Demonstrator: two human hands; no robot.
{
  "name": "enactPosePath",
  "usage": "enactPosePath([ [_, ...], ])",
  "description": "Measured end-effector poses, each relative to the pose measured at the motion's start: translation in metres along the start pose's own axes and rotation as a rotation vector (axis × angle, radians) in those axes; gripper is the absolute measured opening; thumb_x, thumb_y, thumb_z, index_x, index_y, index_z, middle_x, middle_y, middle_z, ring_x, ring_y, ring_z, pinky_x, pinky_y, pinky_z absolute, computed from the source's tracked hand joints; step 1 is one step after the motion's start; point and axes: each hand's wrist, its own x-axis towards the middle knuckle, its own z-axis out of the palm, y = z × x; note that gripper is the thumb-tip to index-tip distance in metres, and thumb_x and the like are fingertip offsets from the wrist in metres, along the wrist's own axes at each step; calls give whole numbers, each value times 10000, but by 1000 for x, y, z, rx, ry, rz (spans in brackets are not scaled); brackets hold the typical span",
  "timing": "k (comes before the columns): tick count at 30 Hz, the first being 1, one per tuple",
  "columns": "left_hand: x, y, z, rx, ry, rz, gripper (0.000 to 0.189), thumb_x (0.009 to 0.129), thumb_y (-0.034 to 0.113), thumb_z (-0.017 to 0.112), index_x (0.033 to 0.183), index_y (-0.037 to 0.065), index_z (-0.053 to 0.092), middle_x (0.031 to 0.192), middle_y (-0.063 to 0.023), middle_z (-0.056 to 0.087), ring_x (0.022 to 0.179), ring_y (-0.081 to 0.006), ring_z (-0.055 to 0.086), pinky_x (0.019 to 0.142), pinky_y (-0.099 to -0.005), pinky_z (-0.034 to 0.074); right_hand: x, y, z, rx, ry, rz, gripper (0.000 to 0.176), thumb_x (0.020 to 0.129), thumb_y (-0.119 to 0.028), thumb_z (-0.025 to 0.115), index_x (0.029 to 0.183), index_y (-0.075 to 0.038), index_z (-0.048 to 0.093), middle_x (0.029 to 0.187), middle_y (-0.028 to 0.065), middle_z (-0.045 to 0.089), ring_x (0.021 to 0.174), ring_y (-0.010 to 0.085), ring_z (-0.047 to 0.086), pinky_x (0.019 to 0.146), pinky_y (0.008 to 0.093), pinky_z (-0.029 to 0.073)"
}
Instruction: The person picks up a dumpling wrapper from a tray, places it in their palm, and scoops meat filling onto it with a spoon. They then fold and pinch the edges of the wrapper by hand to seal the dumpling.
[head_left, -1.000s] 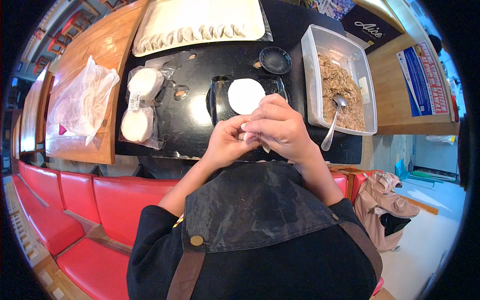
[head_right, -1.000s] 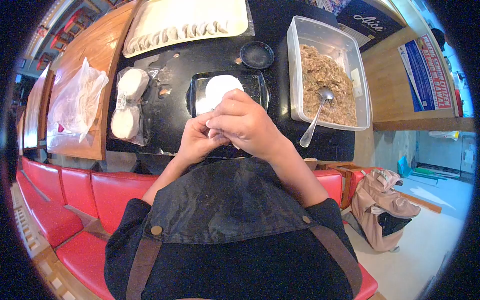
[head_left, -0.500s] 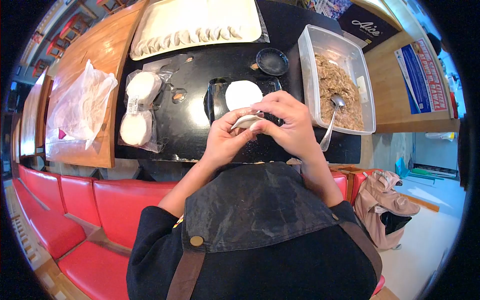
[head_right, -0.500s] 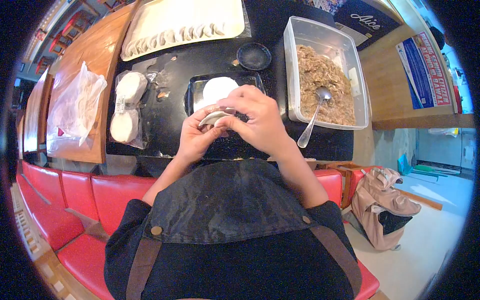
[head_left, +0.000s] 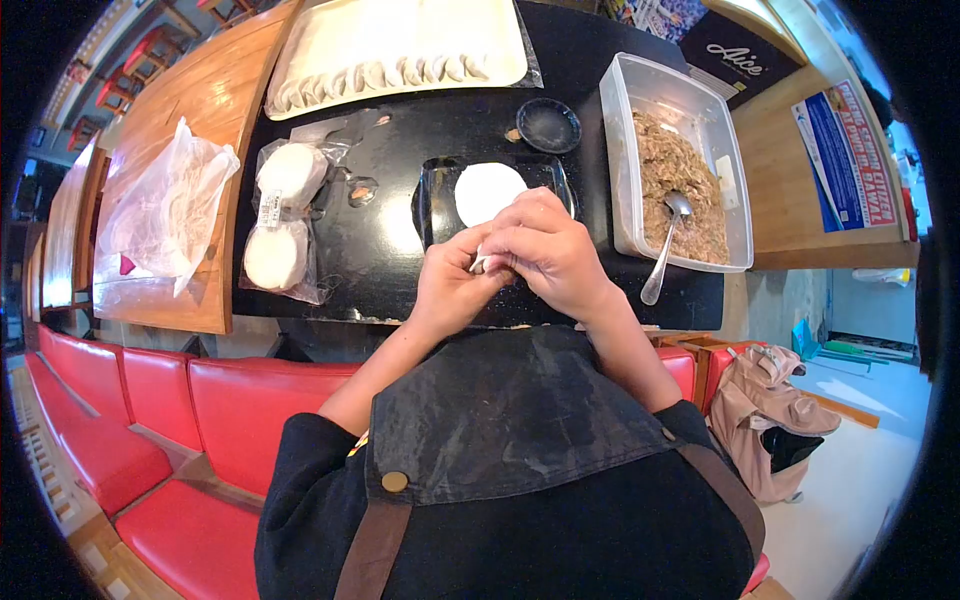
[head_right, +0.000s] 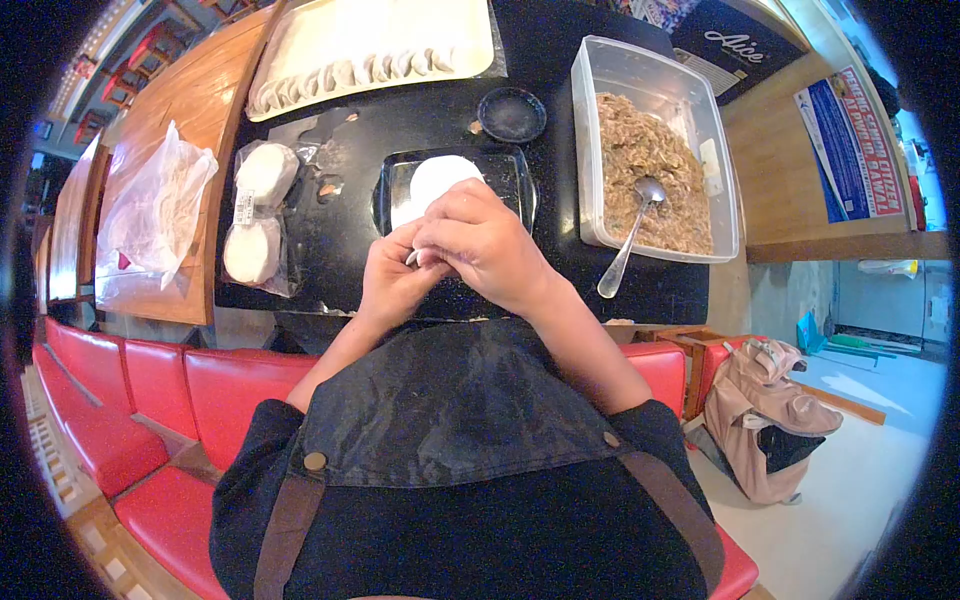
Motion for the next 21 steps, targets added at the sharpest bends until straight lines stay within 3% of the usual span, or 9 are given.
enactPosePath([
  [4, 1, 0, -9, -4, -158, -49, 314, 764, 10, 645, 1071, 6, 584, 941, -13, 619, 891, -63, 552, 789, -229, 454, 0, 3, -3, 46, -71, -70, 287, 648, -97, 721, 928, -84, 661, 880, 58, 598, 855, 237, 530, 734, 329, 431],
  [7, -1, -1, -11, -217, -249, -124, 413, 763, -15, 615, 1167, 8, 535, 984, -13, 598, 896, -74, 552, 789, -223, 446, 4, -2, -7, -16, -112, -44, 312, 661, -125, 718, 964, -81, 661, 935, 65, 597, 874, 241, 529, 747, 340, 433],
  [9, -2, 5, -11, -447, -275, -246, 511, 755, -41, 571, 1251, -4, 457, 1043, -21, 578, 948, -90, 551, 835, -235, 437, 2, -2, -10, -37, -25, 86, 359, 664, -190, 728, 996, -76, 656, 974, 75, 589, 889, 239, 529, 767, 343, 431],
  [10, -1, 5, -11, -406, -316, -193, 586, 735, -63, 539, 1297, -20, 383, 1142, -51, 537, 1065, -116, 515, 932, -259, 399, -2, 2, -14, -8, 3, 109, 388, 664, -229, 738, 1005, -66, 651, 986, 81, 576, 893, 235, 533, 786, 334, 427],
  [13, -1, 13, -4, -440, -243, -154, 631, 718, -72, 525, 1321, -19, 349, 1215, -74, 489, 1162, -136, 456, 1004, -273, 341, -8, 9, -23, -14, -54, 162, 370, 673, -238, 737, 992, -69, 657, 956, 77, 574, 881, 226, 536, 784, 327, 425],
  [14, -1, 9, -7, -375, -273, -160, 679, 709, -92, 509, 1351, -17, 299, 1283, -81, 426, 1203, -149, 422, 1015, -270, 330, -8, 7, -21, -8, -42, 165, 288, 671, -183, 740, 930, -73, 675, 922, 60, 576, 869, 214, 538, 767, 323, 427],
  [18, -2, 10, -3, -396, -231, -145, 707, 706, -98, 508, 1367, -17, 269, 1311, -88, 404, 1222, -160, 405, 1026, -285, 324, -12, 10, -13, 26, 12, 78, 206, 625, -57, 742, 823, -70, 688, 837, 35, 605, 826, 201, 550, 744, 315, 428],
  [21, -3, 5, 1, -502, -191, -90, 722, 709, -76, 511, 1378, -17, 245, 1342, -102, 374, 1253, -173, 371, 1044, -306, 308, -17, 14, -4, -1, 126, 87, 242, 619, -46, 743, 853, -73, 686, 829, 47, 612, 803, 207, 559, 723, 312, 438],
])
